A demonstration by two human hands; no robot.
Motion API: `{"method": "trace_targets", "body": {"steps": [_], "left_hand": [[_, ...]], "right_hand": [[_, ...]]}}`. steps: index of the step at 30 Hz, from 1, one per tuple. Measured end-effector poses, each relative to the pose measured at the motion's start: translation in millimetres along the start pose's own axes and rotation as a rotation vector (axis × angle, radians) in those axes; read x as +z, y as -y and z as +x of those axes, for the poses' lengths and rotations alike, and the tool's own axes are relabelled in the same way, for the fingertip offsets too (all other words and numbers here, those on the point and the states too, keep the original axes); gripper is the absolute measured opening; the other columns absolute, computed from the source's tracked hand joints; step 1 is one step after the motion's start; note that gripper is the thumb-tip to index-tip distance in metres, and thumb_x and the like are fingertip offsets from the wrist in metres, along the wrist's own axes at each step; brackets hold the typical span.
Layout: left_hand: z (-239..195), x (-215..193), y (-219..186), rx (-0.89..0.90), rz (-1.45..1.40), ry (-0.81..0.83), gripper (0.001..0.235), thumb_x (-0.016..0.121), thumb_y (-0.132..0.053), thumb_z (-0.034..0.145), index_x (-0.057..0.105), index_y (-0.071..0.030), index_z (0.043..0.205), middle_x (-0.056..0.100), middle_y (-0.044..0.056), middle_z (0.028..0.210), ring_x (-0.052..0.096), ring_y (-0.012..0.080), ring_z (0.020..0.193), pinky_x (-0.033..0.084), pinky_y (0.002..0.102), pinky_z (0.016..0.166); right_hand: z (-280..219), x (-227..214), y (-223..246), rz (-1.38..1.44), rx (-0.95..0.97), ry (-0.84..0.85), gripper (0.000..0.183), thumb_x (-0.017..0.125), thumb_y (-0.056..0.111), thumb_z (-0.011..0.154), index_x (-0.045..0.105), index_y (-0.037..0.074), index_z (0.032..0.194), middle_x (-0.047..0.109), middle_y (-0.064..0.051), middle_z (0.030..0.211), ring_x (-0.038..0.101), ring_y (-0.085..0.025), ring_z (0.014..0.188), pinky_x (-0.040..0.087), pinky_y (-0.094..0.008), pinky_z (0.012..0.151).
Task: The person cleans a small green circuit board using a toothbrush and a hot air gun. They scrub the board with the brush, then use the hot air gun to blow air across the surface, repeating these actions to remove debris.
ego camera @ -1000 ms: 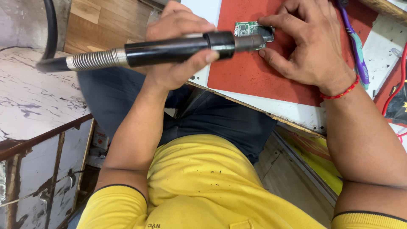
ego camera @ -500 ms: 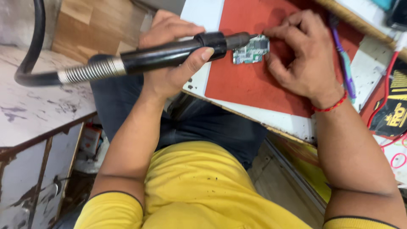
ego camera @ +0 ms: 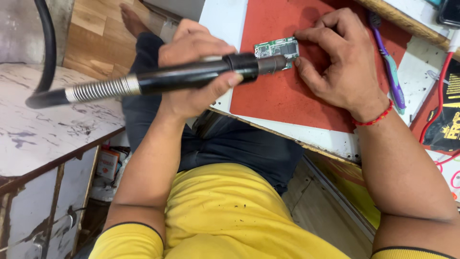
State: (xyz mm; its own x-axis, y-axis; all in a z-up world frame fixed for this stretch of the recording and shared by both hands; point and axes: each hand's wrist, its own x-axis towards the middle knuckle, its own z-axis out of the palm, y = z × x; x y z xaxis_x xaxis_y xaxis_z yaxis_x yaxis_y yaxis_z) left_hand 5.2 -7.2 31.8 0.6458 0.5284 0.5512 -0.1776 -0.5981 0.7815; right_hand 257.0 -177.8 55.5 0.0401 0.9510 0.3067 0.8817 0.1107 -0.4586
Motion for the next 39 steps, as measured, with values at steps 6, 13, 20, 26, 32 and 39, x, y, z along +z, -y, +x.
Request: {"method": "trace_targets", "body": {"steps": [6, 13, 20, 26, 32, 39], "left_hand": [[0.8, -2.1, -5.8, -0.021, 0.008, 0.019, 0.035, 0.084, -0.033, 0.091, 0.073, -0.005, 0.11, 0.077, 0.008, 0.101, 0.069, 0.0199, 0.095, 0.051, 0.032, 0.095], [1.4, -0.1, -5.8, -0.01, -0.006, 0.031, 0.036, 0.085, -0.031, 0.092, 0.073, -0.003, 0.11, 0.076, 0.009, 0.104, 0.064, 0.022, 0.095, 0.051, 0.032, 0.093], [0.5, -2.9, -2.2, 0.0, -0.005, 0.031, 0.035, 0.085, -0.032, 0.094, 0.073, -0.003, 0.111, 0.076, 0.009, 0.104, 0.065, 0.0218, 0.096, 0.051, 0.033, 0.092], [-2.6, -3.5, -0.5, -0.029, -0.019, 0.024, 0.034, 0.083, -0.032, 0.095, 0.073, -0.003, 0.11, 0.077, 0.007, 0.1, 0.068, 0.0189, 0.091, 0.05, 0.033, 0.093], [-2.0, -1.1, -0.4, -0.074, -0.028, -0.015, 0.037, 0.084, -0.035, 0.096, 0.074, -0.003, 0.112, 0.077, 0.007, 0.101, 0.066, 0.0203, 0.096, 0.05, 0.032, 0.096], [-2.3, -1.8, -0.3, -0.048, 0.001, -0.007, 0.038, 0.084, -0.037, 0.096, 0.074, -0.004, 0.111, 0.078, 0.007, 0.103, 0.067, 0.0195, 0.097, 0.05, 0.033, 0.097]], "right_hand": [[6.4, -3.3, 3.2, -0.026, -0.034, -0.01, 0.032, 0.083, 0.01, 0.083, 0.072, 0.003, 0.112, 0.056, -0.012, 0.106, 0.056, -0.031, 0.1, 0.047, -0.042, 0.089], [-2.2, 0.1, 1.2, -0.019, -0.038, -0.029, 0.033, 0.085, 0.013, 0.082, 0.071, 0.004, 0.11, 0.054, -0.012, 0.108, 0.055, -0.031, 0.101, 0.047, -0.043, 0.087], [-1.3, 0.0, 0.4, -0.031, -0.062, -0.016, 0.031, 0.083, 0.011, 0.085, 0.071, 0.006, 0.113, 0.055, -0.011, 0.11, 0.055, -0.029, 0.102, 0.047, -0.039, 0.088], [-2.0, 2.0, 3.1, -0.047, -0.006, -0.057, 0.032, 0.084, 0.009, 0.082, 0.071, 0.003, 0.11, 0.053, -0.012, 0.109, 0.056, -0.03, 0.101, 0.048, -0.04, 0.087], [-4.6, 4.7, 0.7, -0.006, 0.029, -0.085, 0.031, 0.082, 0.004, 0.086, 0.069, -0.001, 0.114, 0.051, -0.014, 0.111, 0.056, -0.028, 0.102, 0.049, -0.037, 0.086], [-8.2, 4.2, -2.7, -0.009, 0.027, -0.059, 0.034, 0.081, 0.005, 0.087, 0.069, 0.0, 0.118, 0.051, -0.013, 0.111, 0.053, -0.028, 0.103, 0.047, -0.037, 0.089]]}}
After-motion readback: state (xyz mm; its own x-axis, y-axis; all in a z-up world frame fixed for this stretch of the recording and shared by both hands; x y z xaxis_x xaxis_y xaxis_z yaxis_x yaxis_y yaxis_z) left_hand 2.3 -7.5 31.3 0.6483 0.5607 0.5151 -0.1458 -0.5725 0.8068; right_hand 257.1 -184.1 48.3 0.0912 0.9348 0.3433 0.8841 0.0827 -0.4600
